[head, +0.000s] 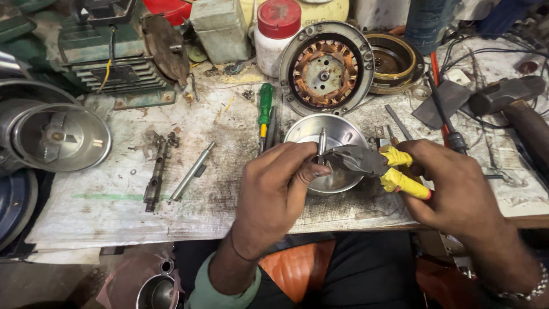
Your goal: The person assembles a small appliance by inserting a metal blade into a stainless steel jar, securing it with a washer and nut, and attaching a black rubber gasket. They use pliers to tighten the nut and repeatedly check the fit by rotating the blade and inspecting the seal.
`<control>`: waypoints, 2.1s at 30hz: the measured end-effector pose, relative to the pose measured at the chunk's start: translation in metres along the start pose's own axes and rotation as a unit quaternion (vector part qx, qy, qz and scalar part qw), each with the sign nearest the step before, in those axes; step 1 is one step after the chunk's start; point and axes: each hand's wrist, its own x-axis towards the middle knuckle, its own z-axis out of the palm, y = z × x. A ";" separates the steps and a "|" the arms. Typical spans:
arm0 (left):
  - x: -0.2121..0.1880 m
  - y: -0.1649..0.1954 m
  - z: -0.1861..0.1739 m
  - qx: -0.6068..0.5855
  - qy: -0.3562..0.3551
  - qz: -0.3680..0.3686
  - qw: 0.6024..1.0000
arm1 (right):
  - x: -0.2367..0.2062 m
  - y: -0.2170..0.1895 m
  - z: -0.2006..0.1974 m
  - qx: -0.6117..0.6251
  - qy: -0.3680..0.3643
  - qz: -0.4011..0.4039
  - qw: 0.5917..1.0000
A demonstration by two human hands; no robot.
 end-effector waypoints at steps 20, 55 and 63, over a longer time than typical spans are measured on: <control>-0.006 -0.008 0.022 0.082 0.115 -0.005 0.990 | 0.012 0.008 0.017 -0.102 -0.031 0.025 0.994; 0.009 0.003 0.001 0.051 0.022 0.011 0.998 | -0.066 0.175 -0.006 -0.103 -0.001 0.228 0.968; 0.008 0.002 -0.001 -0.029 0.046 -0.049 0.997 | -0.039 0.076 -0.022 -0.039 0.138 0.073 0.987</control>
